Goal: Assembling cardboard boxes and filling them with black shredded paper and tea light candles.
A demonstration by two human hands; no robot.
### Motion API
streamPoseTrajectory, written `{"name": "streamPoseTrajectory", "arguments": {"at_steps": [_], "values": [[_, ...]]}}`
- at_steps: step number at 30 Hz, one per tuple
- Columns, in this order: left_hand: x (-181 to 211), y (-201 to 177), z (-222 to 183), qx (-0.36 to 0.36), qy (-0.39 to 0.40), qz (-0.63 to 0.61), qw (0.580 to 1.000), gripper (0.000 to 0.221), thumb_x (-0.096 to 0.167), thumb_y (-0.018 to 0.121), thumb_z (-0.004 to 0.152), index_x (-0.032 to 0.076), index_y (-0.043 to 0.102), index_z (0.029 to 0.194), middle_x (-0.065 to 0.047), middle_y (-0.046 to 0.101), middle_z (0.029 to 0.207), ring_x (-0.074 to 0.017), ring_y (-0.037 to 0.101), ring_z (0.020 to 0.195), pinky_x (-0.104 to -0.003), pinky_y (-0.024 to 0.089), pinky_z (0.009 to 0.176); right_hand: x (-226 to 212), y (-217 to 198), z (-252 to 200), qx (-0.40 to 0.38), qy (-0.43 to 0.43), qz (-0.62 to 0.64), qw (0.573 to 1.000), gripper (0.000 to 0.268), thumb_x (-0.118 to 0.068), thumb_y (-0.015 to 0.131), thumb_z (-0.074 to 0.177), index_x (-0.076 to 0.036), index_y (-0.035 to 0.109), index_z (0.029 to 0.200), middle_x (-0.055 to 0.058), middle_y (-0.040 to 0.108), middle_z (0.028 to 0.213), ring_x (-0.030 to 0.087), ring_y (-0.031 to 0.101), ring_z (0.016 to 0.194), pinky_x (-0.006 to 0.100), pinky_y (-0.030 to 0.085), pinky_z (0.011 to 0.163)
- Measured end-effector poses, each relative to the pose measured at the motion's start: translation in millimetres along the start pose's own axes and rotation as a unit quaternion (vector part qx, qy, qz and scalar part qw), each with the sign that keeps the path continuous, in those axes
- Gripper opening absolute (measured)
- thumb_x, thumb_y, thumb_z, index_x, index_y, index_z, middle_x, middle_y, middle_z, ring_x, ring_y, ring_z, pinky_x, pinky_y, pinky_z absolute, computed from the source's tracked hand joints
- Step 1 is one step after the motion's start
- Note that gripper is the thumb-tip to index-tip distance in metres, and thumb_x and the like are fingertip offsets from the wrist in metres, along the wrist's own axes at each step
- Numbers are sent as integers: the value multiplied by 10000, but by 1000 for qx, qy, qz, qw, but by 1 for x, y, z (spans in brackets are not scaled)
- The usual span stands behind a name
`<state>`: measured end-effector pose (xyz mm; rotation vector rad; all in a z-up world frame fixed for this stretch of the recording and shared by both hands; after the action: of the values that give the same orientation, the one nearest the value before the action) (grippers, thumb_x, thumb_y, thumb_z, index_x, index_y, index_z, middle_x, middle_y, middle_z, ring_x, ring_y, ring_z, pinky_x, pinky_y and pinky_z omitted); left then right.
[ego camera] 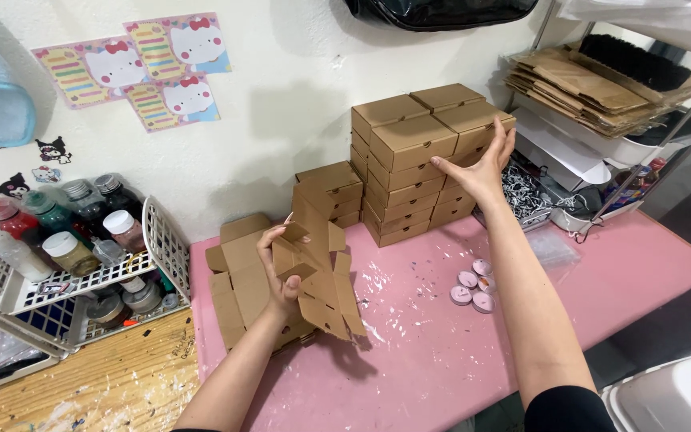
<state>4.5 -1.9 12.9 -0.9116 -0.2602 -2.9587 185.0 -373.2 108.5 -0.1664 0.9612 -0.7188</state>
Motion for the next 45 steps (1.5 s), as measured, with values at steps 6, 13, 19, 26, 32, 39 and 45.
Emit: {"name": "streamPoseTrajectory", "arguments": {"at_steps": [6,13,19,26,32,39,45], "values": [[20,-3,1,60,-17,-128,990,936,732,697,858,135,303,1461,-116,477,1335,-254,581,1223,-494,569,1024,27,24,-54,150,-72,275,947,455,-249,622,1143,-51,399,1487,191,486,1384,276,484,1256,420,411,1186],[19,1,-6,133,-52,-189,972,885,741,682,856,185,263,1403,-115,505,1289,-267,596,1234,-506,623,991,-60,33,-193,-476,167,290,813,713,-18,647,844,-126,360,1489,167,540,1336,337,674,1069,358,647,843],[3,9,-33,86,-87,-171,978,891,698,710,846,190,248,1415,-116,460,1355,-281,537,1274,-519,576,1003,-65,52,-203,-453,23,474,755,1098,59,738,732,-114,167,1654,130,144,1737,248,172,1594,381,267,1271],[18,1,-20,-89,-109,87,986,964,763,546,890,157,347,1614,-165,341,1567,-369,346,1531,-529,287,1307,-50,54,-218,-340,27,527,778,1104,-109,892,679,20,291,1597,169,343,1662,268,321,1553,388,243,1292],[67,3,16,-256,-13,148,955,1237,935,510,755,163,169,1659,-246,147,1648,-473,124,1560,-637,170,1249,-28,68,-225,-297,65,546,781,1075,-89,884,688,10,282,1573,153,341,1642,245,323,1524,371,250,1252],[8,4,-34,-149,-68,121,979,645,606,658,964,165,390,1351,-195,235,1641,-475,192,1598,-685,238,1296,-63,53,-235,-340,164,491,785,1034,-563,734,833,-155,252,1652,125,382,1642,285,409,1463,470,420,1168],[27,42,-43,-36,10,200,979,468,333,612,941,144,342,1273,-166,310,1573,-411,166,1619,-572,218,1343,-79,62,-236,-385,212,499,747,780,-402,467,975,-320,35,1620,140,377,1523,330,628,1192,509,652,781]]}}
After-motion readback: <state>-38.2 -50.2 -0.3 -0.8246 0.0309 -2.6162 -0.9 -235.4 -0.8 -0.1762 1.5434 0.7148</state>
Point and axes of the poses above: each hand's wrist, its own z-axis towards the middle knuckle, its own y-axis out of the palm, x = y × z, the point moved 1 cm from there along z, towards the middle knuckle
